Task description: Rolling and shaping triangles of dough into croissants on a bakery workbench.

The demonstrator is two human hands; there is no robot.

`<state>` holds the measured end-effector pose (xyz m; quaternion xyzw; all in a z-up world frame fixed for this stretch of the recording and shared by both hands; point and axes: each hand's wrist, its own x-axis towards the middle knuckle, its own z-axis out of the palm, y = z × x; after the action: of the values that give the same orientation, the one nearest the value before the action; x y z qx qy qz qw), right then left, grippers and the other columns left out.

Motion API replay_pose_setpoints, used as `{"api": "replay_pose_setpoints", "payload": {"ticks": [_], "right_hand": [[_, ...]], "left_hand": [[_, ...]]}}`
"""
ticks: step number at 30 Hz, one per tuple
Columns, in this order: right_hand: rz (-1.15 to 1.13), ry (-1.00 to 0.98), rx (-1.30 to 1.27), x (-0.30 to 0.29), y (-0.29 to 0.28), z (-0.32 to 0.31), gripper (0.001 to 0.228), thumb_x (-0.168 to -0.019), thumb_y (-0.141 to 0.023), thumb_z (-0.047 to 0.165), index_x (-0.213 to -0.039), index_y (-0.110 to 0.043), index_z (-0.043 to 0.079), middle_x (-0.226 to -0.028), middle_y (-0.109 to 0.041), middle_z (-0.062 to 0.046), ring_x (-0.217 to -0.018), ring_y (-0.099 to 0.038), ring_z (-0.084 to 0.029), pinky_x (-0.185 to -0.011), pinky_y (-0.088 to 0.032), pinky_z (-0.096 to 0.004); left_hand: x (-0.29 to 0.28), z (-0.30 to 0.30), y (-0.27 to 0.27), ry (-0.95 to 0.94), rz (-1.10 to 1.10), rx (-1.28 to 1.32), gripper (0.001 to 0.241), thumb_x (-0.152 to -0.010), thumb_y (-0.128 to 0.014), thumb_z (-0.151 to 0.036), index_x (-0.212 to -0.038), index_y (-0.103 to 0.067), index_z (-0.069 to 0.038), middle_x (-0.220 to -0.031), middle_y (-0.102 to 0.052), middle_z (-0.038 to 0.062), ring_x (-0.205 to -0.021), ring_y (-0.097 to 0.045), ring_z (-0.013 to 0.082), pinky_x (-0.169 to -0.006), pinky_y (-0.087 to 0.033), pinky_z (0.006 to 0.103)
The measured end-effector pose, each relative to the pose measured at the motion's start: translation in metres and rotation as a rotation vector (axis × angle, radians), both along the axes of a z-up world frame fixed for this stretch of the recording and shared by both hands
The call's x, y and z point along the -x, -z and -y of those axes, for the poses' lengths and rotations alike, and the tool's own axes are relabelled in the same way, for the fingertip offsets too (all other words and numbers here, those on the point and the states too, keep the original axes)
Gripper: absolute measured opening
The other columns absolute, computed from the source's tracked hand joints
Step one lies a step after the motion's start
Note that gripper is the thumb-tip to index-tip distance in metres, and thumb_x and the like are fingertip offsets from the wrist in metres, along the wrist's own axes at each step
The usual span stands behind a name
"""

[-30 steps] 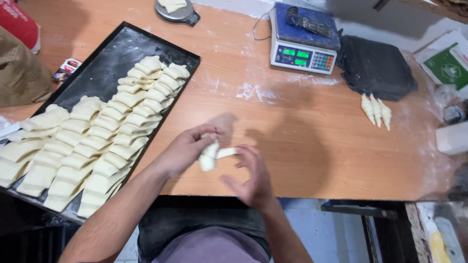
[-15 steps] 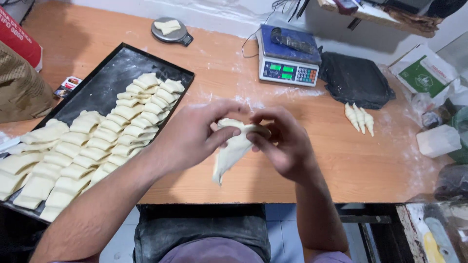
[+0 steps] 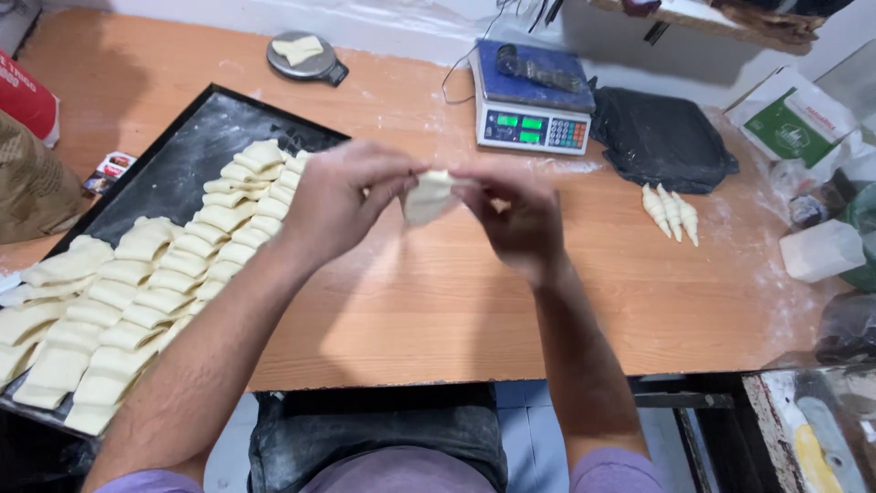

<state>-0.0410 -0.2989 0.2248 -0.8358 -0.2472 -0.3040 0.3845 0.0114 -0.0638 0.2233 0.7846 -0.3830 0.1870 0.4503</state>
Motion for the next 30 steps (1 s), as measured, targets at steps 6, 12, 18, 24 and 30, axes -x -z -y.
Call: {"api": "replay_pose_setpoints", "payload": {"ticks": [6,12,18,24,30], "right_hand": [[-0.135,-0.034,0.172,0.038,0.133,-0.008,0.013,-0.09,-0.076,0.008,-0.103,-0.075,0.005,-0.103,-0.075,-0.014,-0.093,-0.072,-0.033,-0.081,-0.059,-0.041],[-0.428,0.046,0.276,0.103,0.233,-0.034,0.029,-0.09,-0.068,0.009,-0.117,-0.076,0.007,-0.123,-0.074,-0.012,-0.112,-0.068,-0.032,-0.098,-0.055,-0.043],[-0.147,0.087,0.421,0.089,0.227,-0.053,0.069,-0.092,-0.073,0.028,-0.142,-0.049,-0.013,-0.149,-0.05,-0.031,-0.141,-0.05,-0.045,-0.119,-0.039,-0.055],[-0.179,0.209,0.38,0.035,0.22,-0.034,0.072,-0.082,-0.077,0.033,-0.134,-0.055,-0.012,-0.138,-0.057,-0.032,-0.127,-0.053,-0.049,-0.108,-0.041,-0.057],[-0.592,0.01,0.179,0.07,0.243,-0.022,0.028,-0.093,-0.075,0.02,-0.118,-0.072,0.009,-0.116,-0.07,-0.011,-0.109,-0.065,-0.034,-0.096,-0.054,-0.045]], "left_hand": [[0.037,-0.011,0.156,0.009,-0.16,-0.203,0.016,-0.09,-0.069,-0.014,-0.102,-0.079,-0.011,-0.108,-0.076,0.011,-0.101,-0.073,0.0287,-0.086,-0.058,0.0388],[0.125,-0.014,0.279,-0.2,-0.061,-0.658,0.054,-0.09,-0.057,-0.014,-0.143,-0.054,-0.003,-0.147,-0.054,0.016,-0.141,-0.047,0.0311,-0.119,-0.034,0.0493],[0.103,0.01,0.252,-0.129,-0.144,-0.7,0.085,-0.078,-0.063,-0.03,-0.151,-0.036,0.003,-0.161,-0.035,0.02,-0.15,-0.03,0.0337,-0.12,-0.018,0.055],[0.043,0.006,0.241,0.018,-0.34,-0.378,0.068,-0.082,-0.073,-0.024,-0.14,-0.049,0.003,-0.142,-0.051,0.024,-0.135,-0.046,0.0402,-0.112,-0.04,0.0472],[0.073,-0.01,0.274,0.095,-0.391,-0.443,0.032,-0.091,-0.065,-0.019,-0.121,-0.068,-0.007,-0.122,-0.068,0.014,-0.121,-0.061,0.0344,-0.109,-0.048,0.0437]]}}
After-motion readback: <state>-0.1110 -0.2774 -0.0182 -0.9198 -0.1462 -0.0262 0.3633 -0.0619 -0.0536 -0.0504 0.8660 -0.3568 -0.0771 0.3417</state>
